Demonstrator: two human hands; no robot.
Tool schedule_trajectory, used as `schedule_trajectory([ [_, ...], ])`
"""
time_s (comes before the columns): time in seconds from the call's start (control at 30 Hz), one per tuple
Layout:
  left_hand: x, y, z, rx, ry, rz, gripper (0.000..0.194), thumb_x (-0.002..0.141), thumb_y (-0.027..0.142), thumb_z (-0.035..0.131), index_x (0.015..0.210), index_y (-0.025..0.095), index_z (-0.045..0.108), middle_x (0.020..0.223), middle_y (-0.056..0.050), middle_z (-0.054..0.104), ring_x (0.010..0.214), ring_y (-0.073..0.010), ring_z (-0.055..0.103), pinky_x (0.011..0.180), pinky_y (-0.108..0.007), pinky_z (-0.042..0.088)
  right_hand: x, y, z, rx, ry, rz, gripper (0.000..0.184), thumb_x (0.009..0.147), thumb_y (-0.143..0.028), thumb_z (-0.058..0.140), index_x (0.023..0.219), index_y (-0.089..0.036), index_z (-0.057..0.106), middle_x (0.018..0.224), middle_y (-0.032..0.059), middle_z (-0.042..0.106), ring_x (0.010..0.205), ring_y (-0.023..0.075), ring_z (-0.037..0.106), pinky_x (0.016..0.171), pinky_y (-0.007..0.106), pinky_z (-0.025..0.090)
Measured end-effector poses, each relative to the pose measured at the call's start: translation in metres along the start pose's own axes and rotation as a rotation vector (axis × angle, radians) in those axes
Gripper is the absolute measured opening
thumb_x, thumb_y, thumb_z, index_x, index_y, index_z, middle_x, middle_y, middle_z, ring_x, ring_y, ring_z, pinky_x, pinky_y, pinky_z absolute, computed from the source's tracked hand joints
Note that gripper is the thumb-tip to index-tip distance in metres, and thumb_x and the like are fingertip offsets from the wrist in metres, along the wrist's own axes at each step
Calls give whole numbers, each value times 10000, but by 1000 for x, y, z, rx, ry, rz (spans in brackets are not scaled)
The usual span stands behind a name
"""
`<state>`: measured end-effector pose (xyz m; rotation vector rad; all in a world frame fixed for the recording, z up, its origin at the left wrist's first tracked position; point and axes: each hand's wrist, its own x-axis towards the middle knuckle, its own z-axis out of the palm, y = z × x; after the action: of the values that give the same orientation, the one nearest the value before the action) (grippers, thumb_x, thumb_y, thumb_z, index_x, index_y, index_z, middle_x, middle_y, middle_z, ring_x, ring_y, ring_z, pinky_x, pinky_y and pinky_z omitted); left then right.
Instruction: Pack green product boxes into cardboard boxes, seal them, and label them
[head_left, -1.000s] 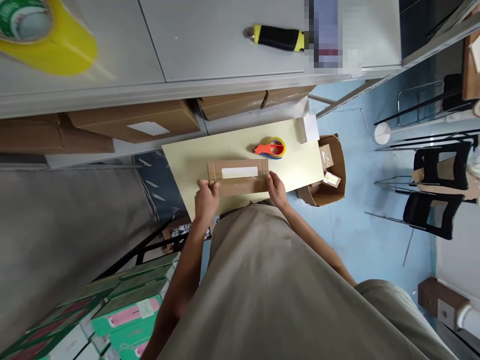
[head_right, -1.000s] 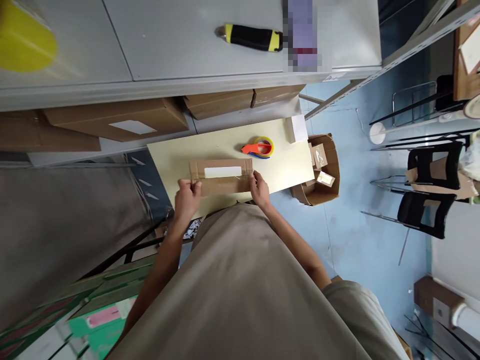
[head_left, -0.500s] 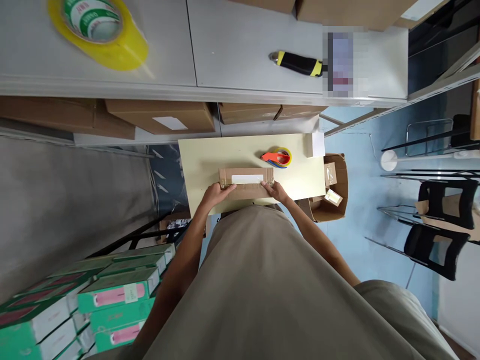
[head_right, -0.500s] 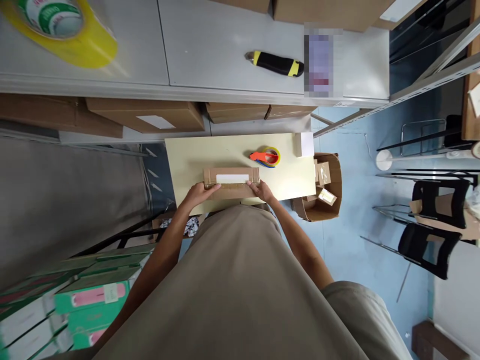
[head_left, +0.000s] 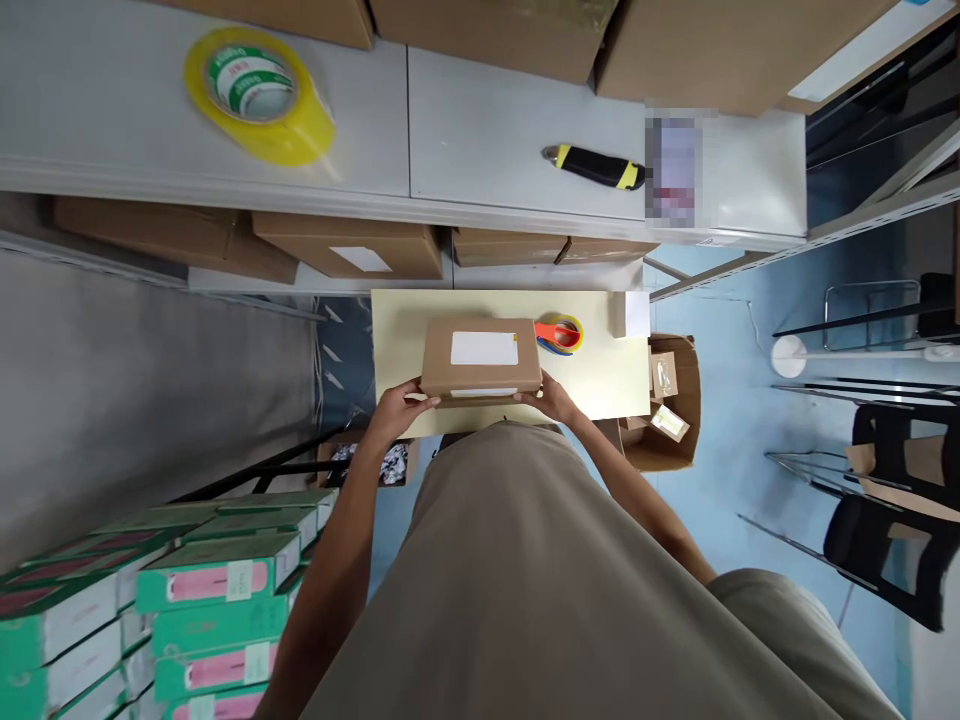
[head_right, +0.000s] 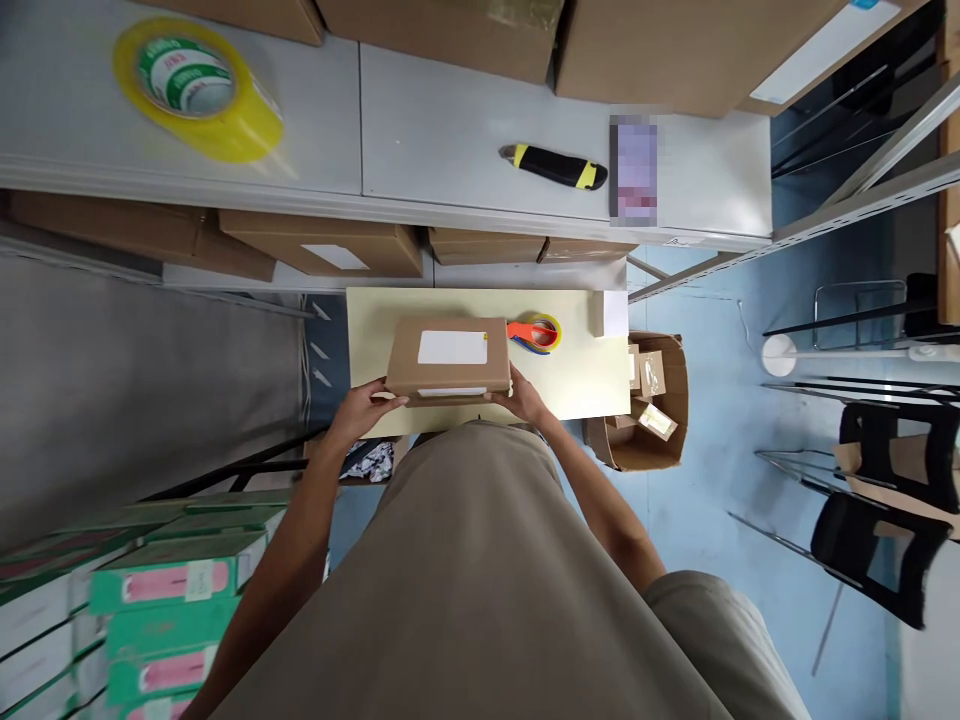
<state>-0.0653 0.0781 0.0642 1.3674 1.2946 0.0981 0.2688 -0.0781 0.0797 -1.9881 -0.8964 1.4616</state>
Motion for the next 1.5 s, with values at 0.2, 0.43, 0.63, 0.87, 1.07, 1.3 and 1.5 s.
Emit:
schedule_trajectory([
  [0.2, 7, -29, 36, 50, 206, -134, 530, 777, 234, 829, 1305, 202, 795, 1168, -113, 882, 1005, -306, 847, 998, -419, 676, 33, 21, 23, -525, -38, -48, 968, 911, -191, 867, 1784, -228, 449, 1677, 168, 668, 1369, 333, 744, 1155, 453, 611],
  [0.43, -5, -49, 44, -57, 230, -59, 792, 747, 91, 634, 1535, 161, 670, 1527, -198, 759, 1290, -335, 808, 1133, -504, 661, 32, 35, 4, -716, 92, -47, 718, 1029, -81, 653, 1731, -148, 517, 1761, 216, 560, 1581, 344, 577, 1321, 490, 465],
  [0.63, -1, -21, 28, -21, 483, 85, 592, 872, 123, 551, 1440, 166, 711, 1489, -202, 769, 1332, -341, 789, 1133, -518, 657, 69, 38, -31, -821, 329, 32, 639, 1065, -120, 523, 1692, -4, 489, 1692, 308, 575, 1611, 368, 494, 1397, 531, 303],
  [0.87, 20, 64, 52, -105, 469, 359, 418, 954, 193, 557, 1319, 200, 762, 1388, -144, 828, 1277, -274, 800, 1156, -461, 645, 96, 23, -37, -622, 348, 9, 605, 948, -20, 531, 1544, -31, 634, 1506, 307, 739, 1451, 332, 678, 1327, 456, 408],
  [1.07, 35, 121, 125, -197, 106, 407, 339, 962, 372, 660, 1241, 219, 775, 1286, -164, 860, 1139, -285, 845, 1074, -475, 683, 67, 3, -57, -323, 428, -63, 339, 1048, -320, 618, 1298, -110, 712, 1017, 201, 839, 950, 356, 816, 930, 477, 632],
  [1.3, 14, 181, 151, -320, 9, 509, 393, 961, 568, 811, 1144, 224, 755, 1157, -126, 851, 1033, -265, 844, 967, -423, 707, 3, -44, -64, 362, 303, -447, 535, 1032, -726, 724, 1169, -209, 717, 1133, 121, 839, 1004, 271, 783, 966, 434, 655],
  [1.5, -7, 237, 107, -413, 143, 646, 434, 1002, 625, 816, 1173, 227, 792, 1142, -95, 847, 1033, -250, 832, 960, -386, 704, -9, -135, -71, 276, 333, -654, 458, 1122, -659, 659, 1262, -223, 667, 1077, 70, 766, 926, 227, 692, 864, 381, 630],
])
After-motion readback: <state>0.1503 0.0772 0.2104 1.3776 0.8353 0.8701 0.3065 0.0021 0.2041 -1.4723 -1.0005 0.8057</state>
